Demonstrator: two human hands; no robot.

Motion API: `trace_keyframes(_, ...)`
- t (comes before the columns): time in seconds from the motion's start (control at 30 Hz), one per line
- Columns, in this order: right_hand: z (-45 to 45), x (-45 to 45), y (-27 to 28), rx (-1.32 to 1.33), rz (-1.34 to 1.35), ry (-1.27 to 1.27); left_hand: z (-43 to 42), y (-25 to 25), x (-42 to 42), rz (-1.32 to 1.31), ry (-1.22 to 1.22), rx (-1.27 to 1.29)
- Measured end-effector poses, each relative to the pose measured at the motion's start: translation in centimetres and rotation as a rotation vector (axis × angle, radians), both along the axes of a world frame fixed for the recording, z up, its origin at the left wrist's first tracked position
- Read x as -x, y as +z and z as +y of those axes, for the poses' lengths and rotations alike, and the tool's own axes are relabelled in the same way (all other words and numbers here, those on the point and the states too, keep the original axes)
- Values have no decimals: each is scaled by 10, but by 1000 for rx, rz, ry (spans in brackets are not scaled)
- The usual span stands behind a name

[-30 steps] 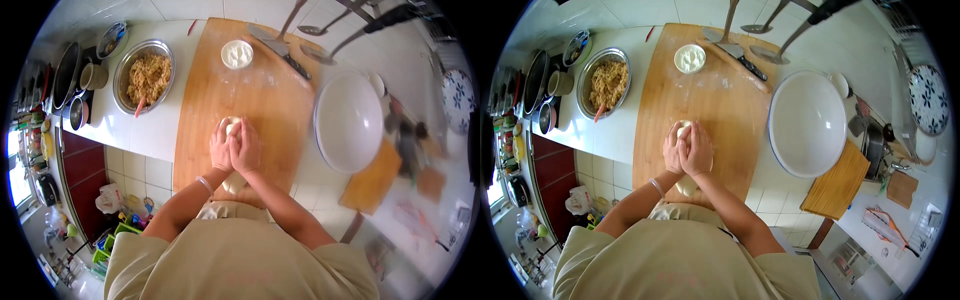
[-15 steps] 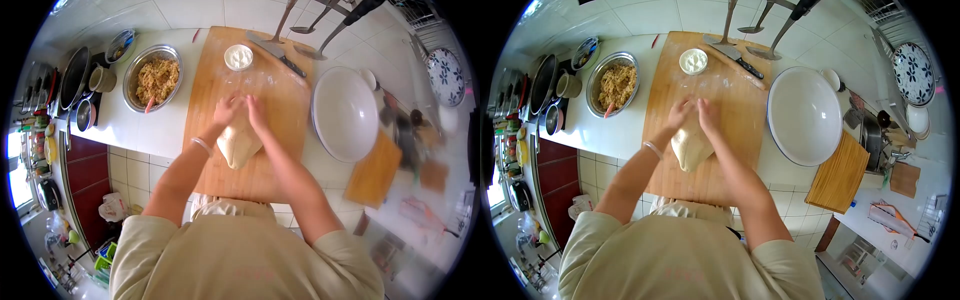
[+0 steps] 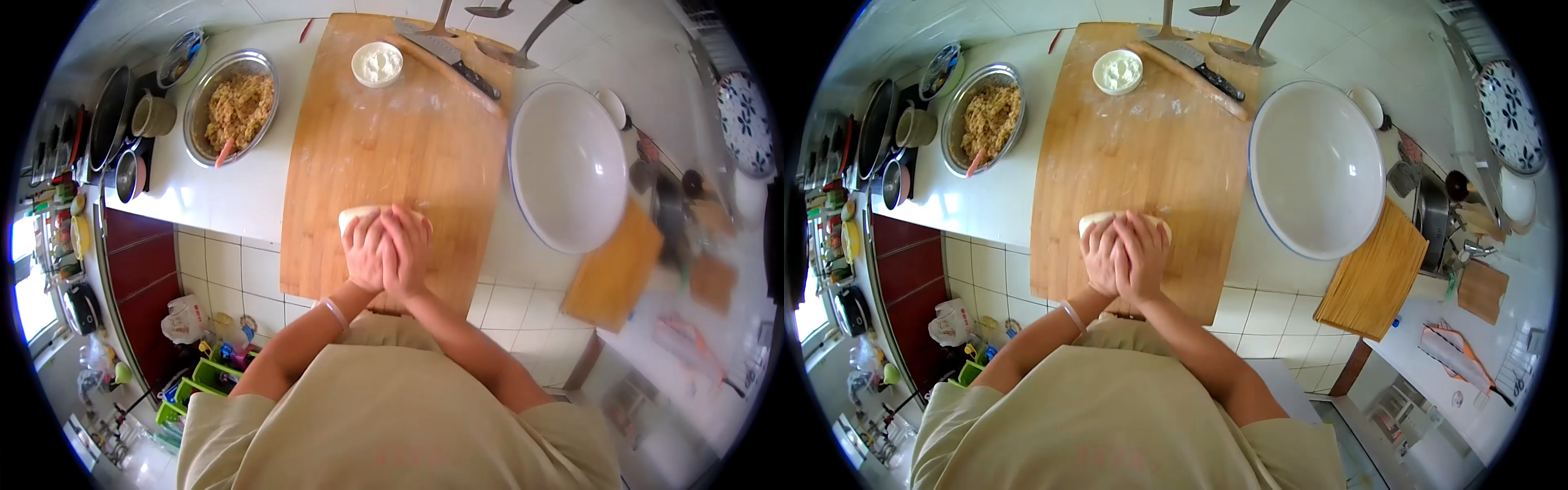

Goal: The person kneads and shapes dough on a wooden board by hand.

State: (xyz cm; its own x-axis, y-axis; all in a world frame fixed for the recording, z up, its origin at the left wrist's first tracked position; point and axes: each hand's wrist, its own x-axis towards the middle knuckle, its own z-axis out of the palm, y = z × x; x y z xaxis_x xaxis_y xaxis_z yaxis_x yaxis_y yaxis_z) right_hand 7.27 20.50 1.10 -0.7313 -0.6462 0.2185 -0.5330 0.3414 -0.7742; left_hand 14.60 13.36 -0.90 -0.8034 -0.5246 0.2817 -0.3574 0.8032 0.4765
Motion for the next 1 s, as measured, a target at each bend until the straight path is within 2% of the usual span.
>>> trace_keyframes(0.13,-1,27,-21,91,122,86,-11,-20,19,112,-50,188)
trace_keyframes(0.33,-48,83,-37,127,124,61,-61,-15,80,50,-60,40)
trace_keyframes(0.43,-69,104,-48,193,118,-39,-81,-24,110,74,-27,53)
trace_keyframes(0.5,-81,112,-58,142,55,-148,-89,-26,125,7,-14,28)
trace_keyframes(0.57,-90,121,-53,-112,-171,-220,-94,-26,132,-83,-6,9)
trace_keyframes(0.6,-93,125,-42,-114,-160,-227,-96,-15,134,-218,-34,-5)
trace_keyframes(0.67,-96,126,-12,-291,-513,-263,-95,-49,134,-97,99,140)
trace_keyframes(0.7,-87,117,-17,-287,-512,-258,-106,-17,132,-343,108,-295)
trace_keyframes(0.73,-76,112,-32,-71,-491,-213,-121,22,133,-579,114,-734)
trace_keyframes(0.77,-68,104,-28,37,-483,-190,-134,29,125,-533,88,-848)
trace_keyframes(0.8,-60,97,-24,142,-475,-162,-125,31,117,-536,96,-849)
trace_keyframes(0.87,-45,75,20,224,-817,-170,-94,32,105,-284,132,-334)
trace_keyframes(0.9,-41,66,17,219,-827,-175,-75,34,90,-354,77,-233)
trace_keyframes(0.93,-41,55,13,190,-636,-241,-61,32,74,-368,75,-238)
trace_keyframes(0.97,-41,46,8,159,-444,-301,-50,28,60,-281,39,-96)
trace_keyframes(1.0,-35,36,4,156,-456,-302,-41,24,47,-190,3,47)
